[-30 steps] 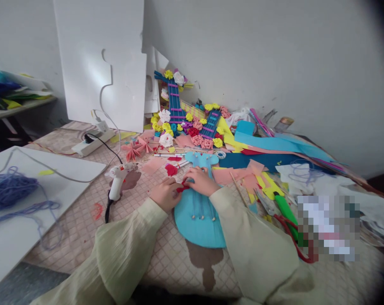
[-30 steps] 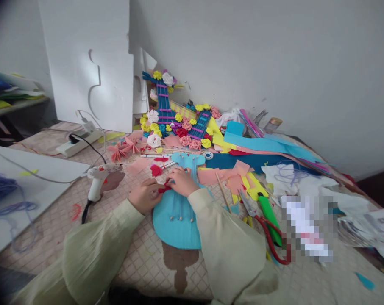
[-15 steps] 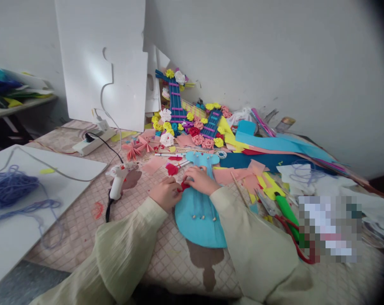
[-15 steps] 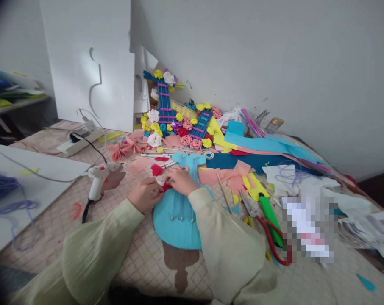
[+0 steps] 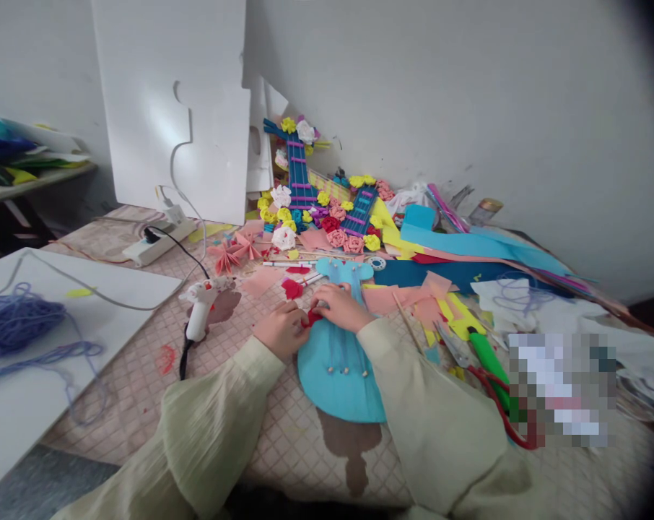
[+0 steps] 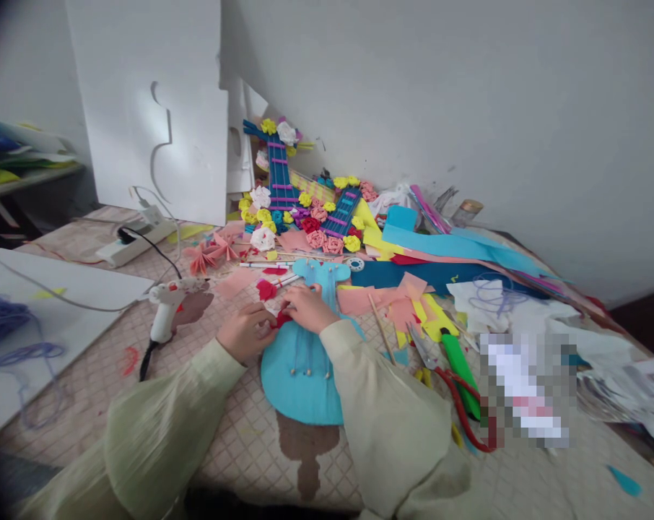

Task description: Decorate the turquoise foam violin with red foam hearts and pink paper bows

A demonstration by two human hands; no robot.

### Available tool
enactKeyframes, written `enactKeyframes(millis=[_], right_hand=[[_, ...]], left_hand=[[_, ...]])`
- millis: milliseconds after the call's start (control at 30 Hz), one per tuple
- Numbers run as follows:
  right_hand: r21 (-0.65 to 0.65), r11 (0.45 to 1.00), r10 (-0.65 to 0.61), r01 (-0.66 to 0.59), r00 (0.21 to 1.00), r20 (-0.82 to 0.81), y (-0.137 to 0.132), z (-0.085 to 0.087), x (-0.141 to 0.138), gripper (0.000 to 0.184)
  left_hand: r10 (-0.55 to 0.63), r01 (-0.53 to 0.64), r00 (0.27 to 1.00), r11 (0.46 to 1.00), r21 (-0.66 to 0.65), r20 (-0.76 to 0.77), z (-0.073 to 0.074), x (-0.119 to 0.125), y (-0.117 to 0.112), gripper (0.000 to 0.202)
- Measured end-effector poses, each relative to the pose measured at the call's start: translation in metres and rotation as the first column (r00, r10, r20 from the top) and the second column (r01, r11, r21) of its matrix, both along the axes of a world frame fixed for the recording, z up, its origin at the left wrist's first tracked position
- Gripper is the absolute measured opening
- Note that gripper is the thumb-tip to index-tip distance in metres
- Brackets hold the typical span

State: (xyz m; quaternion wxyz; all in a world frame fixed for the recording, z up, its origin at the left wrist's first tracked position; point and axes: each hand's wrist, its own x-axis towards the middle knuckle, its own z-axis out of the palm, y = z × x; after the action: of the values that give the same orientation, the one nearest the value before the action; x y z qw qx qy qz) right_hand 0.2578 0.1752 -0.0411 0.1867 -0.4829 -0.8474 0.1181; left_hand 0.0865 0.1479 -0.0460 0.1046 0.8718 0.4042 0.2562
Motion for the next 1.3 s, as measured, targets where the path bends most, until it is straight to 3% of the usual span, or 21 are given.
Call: enactKeyframes(millis=[300, 1000, 1300], right_hand=[[-0.021, 1.000, 0.004, -0.004, 1.000, -0.007, -0.001, 0.002, 0.000, 0.005], [0.000, 0.999, -0.045, 0.045, 0.997, 0.057, -0.013, 0.008, 0.006, 0.013], [0.132, 0.962, -0.226, 0.239, 0.969, -0.102, -0.038, 0.046, 0.052, 0.016]], left_hand=[[-0.051, 0.051, 0.997, 0.999, -0.003, -0.058, -0.004, 0.001, 0.000, 0.027], [-0.040, 0.036, 0.995, 0.998, -0.051, -0.088, -0.006, 0.001, 0.000, 0.028], [-0.013, 0.005, 0.996, 0.996, -0.085, -0.088, 0.000, 0.003, -0.003, 0.028]])
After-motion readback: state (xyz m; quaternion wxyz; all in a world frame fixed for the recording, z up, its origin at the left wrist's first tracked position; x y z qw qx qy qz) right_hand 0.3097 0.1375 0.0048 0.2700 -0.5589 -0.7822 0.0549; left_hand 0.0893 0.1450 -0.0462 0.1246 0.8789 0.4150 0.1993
